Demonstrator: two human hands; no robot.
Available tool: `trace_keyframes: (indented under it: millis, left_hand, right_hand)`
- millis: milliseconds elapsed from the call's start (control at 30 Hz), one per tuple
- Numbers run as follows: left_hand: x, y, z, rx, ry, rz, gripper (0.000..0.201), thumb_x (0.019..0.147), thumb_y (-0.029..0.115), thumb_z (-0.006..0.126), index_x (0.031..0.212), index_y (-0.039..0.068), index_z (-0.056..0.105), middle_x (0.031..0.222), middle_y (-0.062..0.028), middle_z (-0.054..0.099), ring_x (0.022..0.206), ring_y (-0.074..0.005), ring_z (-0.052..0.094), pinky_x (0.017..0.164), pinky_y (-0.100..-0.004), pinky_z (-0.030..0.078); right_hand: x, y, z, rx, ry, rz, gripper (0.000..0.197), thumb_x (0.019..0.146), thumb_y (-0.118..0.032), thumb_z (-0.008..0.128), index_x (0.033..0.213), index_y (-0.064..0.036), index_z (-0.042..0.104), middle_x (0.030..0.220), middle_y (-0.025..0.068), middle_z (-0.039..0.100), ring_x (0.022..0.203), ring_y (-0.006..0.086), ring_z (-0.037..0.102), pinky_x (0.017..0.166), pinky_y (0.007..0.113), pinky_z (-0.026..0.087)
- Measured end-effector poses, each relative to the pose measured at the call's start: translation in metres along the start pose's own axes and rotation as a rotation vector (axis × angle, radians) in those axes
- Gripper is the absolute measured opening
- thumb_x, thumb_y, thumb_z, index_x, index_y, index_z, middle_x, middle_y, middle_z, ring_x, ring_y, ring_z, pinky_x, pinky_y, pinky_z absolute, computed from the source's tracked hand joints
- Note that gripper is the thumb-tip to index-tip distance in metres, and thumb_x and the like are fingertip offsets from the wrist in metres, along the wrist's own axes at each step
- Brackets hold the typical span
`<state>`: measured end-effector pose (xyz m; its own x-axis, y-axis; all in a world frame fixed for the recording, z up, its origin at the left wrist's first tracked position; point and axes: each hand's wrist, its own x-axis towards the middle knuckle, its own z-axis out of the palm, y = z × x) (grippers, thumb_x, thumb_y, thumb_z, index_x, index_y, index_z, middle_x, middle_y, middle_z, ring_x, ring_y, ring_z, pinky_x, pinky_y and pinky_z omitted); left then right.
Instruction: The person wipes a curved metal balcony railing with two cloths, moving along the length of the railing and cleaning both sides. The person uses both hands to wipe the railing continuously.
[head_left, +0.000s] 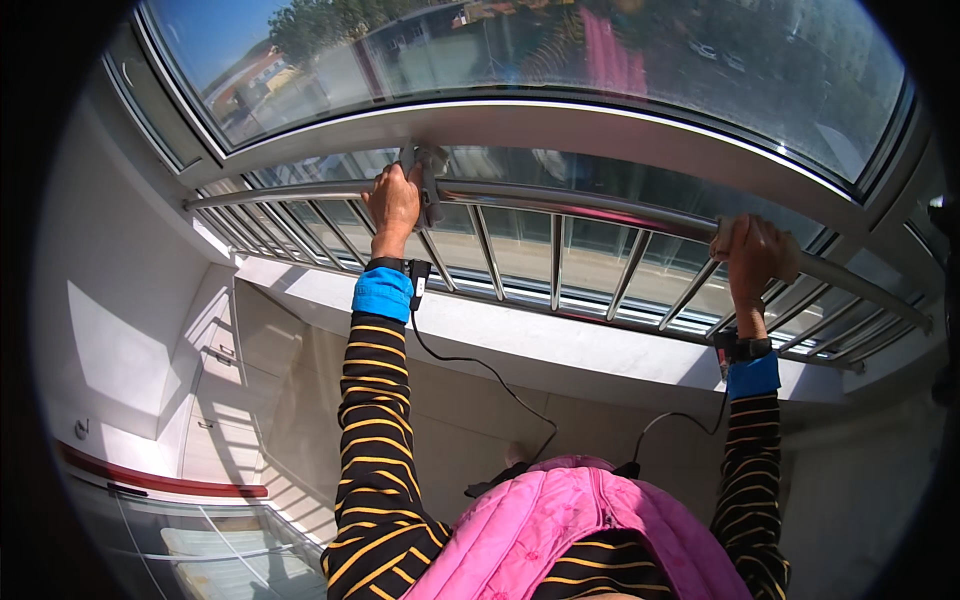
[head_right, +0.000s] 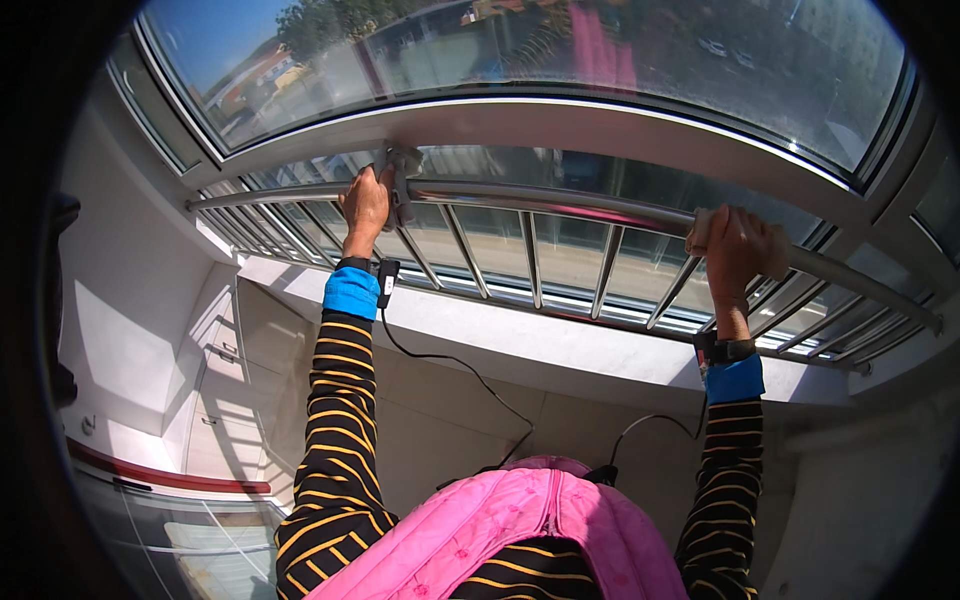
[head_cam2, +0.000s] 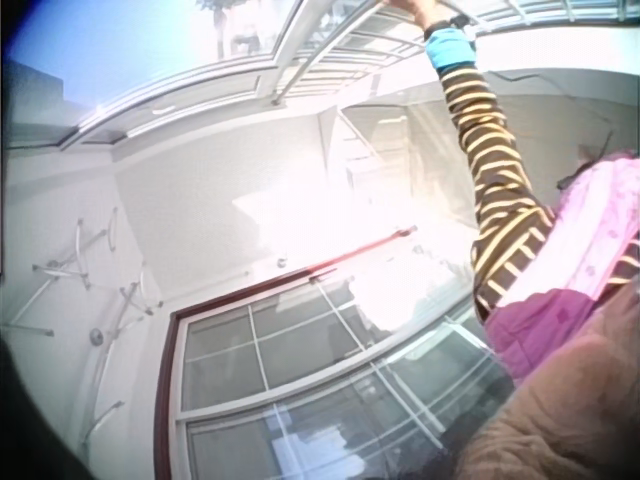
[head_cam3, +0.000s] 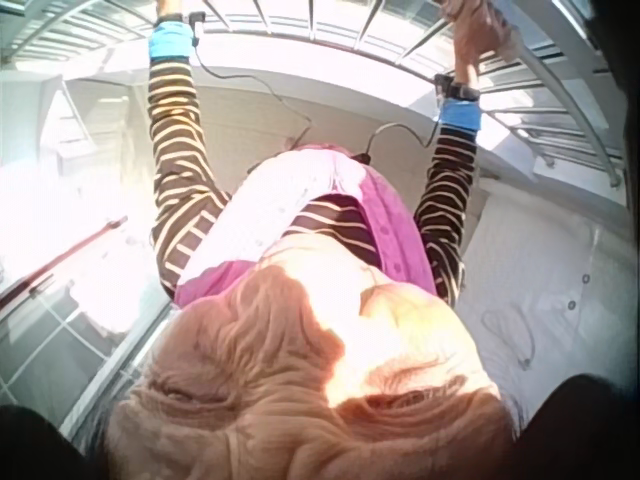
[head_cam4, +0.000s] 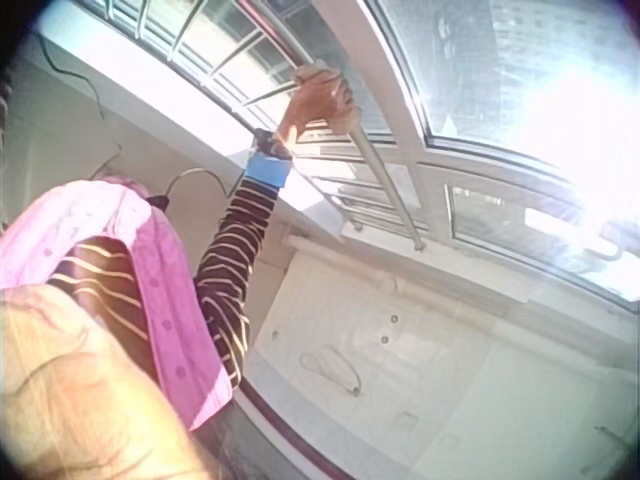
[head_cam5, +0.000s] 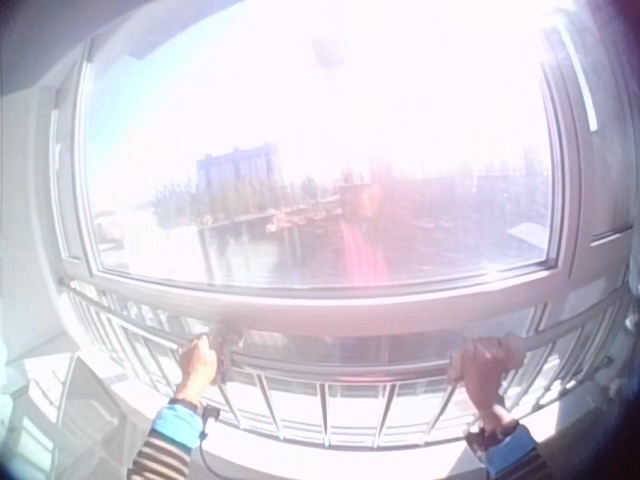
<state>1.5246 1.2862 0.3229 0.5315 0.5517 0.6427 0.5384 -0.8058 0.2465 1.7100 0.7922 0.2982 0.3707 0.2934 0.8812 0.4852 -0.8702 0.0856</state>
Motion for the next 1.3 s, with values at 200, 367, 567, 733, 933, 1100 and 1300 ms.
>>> trace_keyframes:
  millis: [200, 367, 567, 733, 933, 1100, 1300]
  left_hand:
    - [0.002, 0.004, 0.006, -0.057, 0.079, -0.005, 0.033, 0.095, 0.034, 0.059, 0.094, 0.002, 0.066, 0.099, -0.0190, 0.069, 0.093, -0.0403, 0.065, 0.081, -0.0535, 0.048]
    - [-0.039, 0.031, -0.004, -0.603, 0.060, -0.108, 0.040, 0.097, 0.035, 0.059, 0.097, -0.004, 0.062, 0.092, -0.0255, 0.066, 0.085, -0.0434, 0.064, 0.074, -0.0478, 0.050]
    - [-0.140, -0.001, 0.009, -1.856, -0.051, -0.616, 0.037, 0.099, 0.035, 0.057, 0.117, 0.003, 0.060, 0.098, -0.0061, 0.064, 0.082, -0.0203, 0.064, 0.073, -0.0311, 0.054]
    - [-0.252, -0.075, 0.048, -2.393, -0.053, -1.681, 0.045, 0.097, 0.039, 0.050, 0.131, 0.011, 0.057, 0.132, -0.0132, 0.057, 0.121, -0.0384, 0.055, 0.092, -0.0528, 0.053]
    - [-0.335, -0.113, 0.056, -2.031, 0.027, -1.492, 0.041, 0.088, 0.042, 0.064, 0.117, 0.013, 0.063, 0.118, -0.0083, 0.063, 0.107, -0.0341, 0.060, 0.097, -0.0500, 0.049]
    - [-0.363, -0.135, 0.065, -1.959, -0.054, -1.504, 0.045, 0.087, 0.042, 0.061, 0.122, 0.014, 0.061, 0.124, -0.0087, 0.061, 0.113, -0.0282, 0.055, 0.099, -0.0497, 0.043]
    - [-0.382, -0.175, 0.074, -1.711, -0.262, -0.977, 0.034, 0.085, 0.018, 0.064, 0.116, 0.005, 0.058, 0.109, -0.0113, 0.064, 0.103, -0.0249, 0.062, 0.086, -0.0427, 0.054]
  right_hand:
    - [0.001, -0.005, -0.007, -0.039, 0.002, -0.020, 0.024, 0.095, -0.016, 0.052, 0.074, -0.0087, 0.060, 0.079, 0.0085, 0.067, 0.078, 0.0275, 0.062, 0.081, 0.039, 0.044]
    - [0.003, -0.003, -0.007, 0.010, 0.043, -0.038, 0.024, 0.095, -0.015, 0.053, 0.073, -0.0079, 0.060, 0.078, 0.0091, 0.067, 0.076, 0.0287, 0.061, 0.078, 0.041, 0.045]
    - [0.001, -0.002, -0.003, 0.083, 0.050, 0.010, 0.026, 0.095, -0.015, 0.054, 0.072, -0.0064, 0.061, 0.077, 0.0093, 0.067, 0.077, 0.0294, 0.062, 0.079, 0.041, 0.045]
    - [0.001, -0.004, -0.004, 0.094, 0.066, 0.010, 0.022, 0.096, -0.015, 0.052, 0.076, -0.0073, 0.058, 0.080, 0.0092, 0.064, 0.081, 0.0291, 0.062, 0.077, 0.041, 0.045]
    - [0.000, -0.006, -0.007, 0.053, 0.030, -0.028, 0.018, 0.094, -0.012, 0.057, 0.077, -0.0084, 0.061, 0.082, 0.0082, 0.068, 0.084, 0.0275, 0.064, 0.083, 0.041, 0.046]
    - [0.000, -0.003, -0.003, 0.078, 0.114, -0.055, 0.016, 0.094, -0.012, 0.057, 0.079, -0.0085, 0.061, 0.085, 0.0085, 0.068, 0.086, 0.0277, 0.065, 0.085, 0.041, 0.045]
    - [-0.002, -0.003, -0.003, 0.083, 0.054, -0.010, 0.013, 0.093, -0.013, 0.058, 0.082, -0.0087, 0.061, 0.083, 0.0084, 0.067, 0.089, 0.0276, 0.065, 0.085, 0.041, 0.045]
